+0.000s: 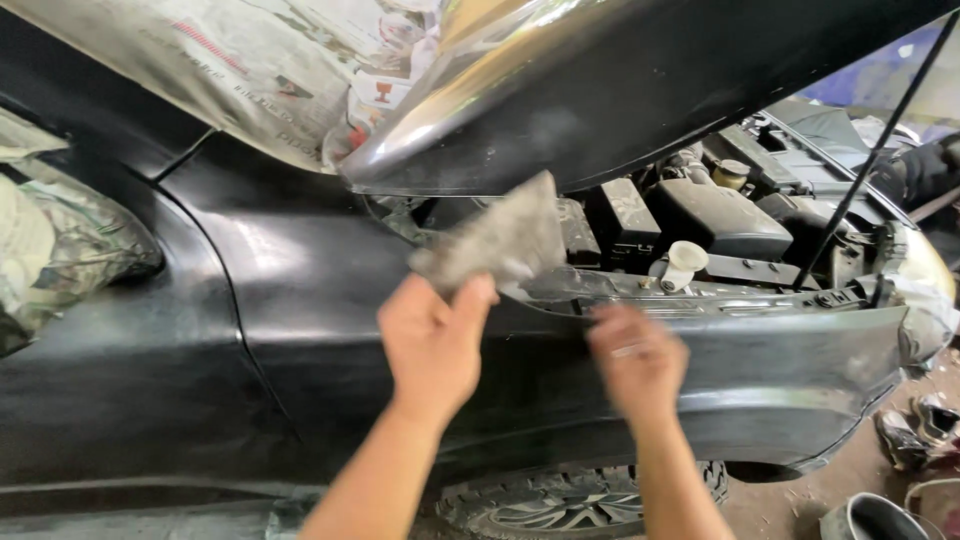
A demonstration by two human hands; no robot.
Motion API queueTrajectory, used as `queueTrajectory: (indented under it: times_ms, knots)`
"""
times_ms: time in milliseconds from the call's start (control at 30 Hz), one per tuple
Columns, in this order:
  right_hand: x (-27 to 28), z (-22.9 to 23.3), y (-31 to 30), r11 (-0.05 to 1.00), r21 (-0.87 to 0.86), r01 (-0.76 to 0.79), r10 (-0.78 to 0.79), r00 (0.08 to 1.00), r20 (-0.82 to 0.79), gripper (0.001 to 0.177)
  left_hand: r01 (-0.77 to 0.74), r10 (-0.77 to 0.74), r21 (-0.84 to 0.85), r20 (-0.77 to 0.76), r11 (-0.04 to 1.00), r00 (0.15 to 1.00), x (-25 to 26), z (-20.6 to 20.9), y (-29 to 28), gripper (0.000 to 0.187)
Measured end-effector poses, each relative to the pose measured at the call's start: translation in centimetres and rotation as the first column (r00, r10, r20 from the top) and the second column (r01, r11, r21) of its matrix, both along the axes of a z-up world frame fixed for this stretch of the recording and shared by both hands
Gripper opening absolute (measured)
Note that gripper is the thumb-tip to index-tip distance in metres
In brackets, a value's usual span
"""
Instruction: The person sands the front fender and hood area of a black car using a sanding block. The hood is open, and the person moves the block across the surface to smooth the paint or filler.
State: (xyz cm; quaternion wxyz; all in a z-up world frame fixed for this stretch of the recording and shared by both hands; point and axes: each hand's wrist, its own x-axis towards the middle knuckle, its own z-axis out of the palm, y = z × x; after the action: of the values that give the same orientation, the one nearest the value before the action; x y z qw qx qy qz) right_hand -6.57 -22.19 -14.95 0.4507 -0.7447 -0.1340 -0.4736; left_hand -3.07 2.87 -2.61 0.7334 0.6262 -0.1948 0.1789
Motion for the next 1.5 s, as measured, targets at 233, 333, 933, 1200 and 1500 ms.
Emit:
queueTrajectory:
  times_ms: [233,333,933,1200,1500]
  knots:
    - [4.9,4.9,-6.0,0.993,-0.048,0.108,-0.107,0.994,0.015,0.04,-0.219,0.07,0.339,0.401,0.915,0.913,6.1,7.9,3.5,0.042]
    - [4.9,5.9,-4.7,0.946,-0.188,0.265,-0.306,0.92,-0.243,0.043,-0.216,-0.049,0.496,0.468,0.841,0.882,7.5,10.5,3.5,0.053]
    - [4.1,5.6,-2.5,0.753,-0.456,0.474,-0.64,0.688,-0.342,0.042,-0.106,-0.227,0.678,0.383,0.727,0.896,9.8,11.9,1.5,0.045]
    - [4.0,5.7,5.8,0.841,-0.398,0.367,-0.475,0.852,-0.218,0.02,0.208,-0.304,0.606,0.058,0.768,0.951,8.8,14.0,1.4,0.05]
    - [4.4,4.8,5.9,0.765,-0.455,0.457,-0.495,0.868,0.039,0.02,0.012,-0.232,0.62,0.276,0.785,0.933,10.0,12.5,-1.2,0.039]
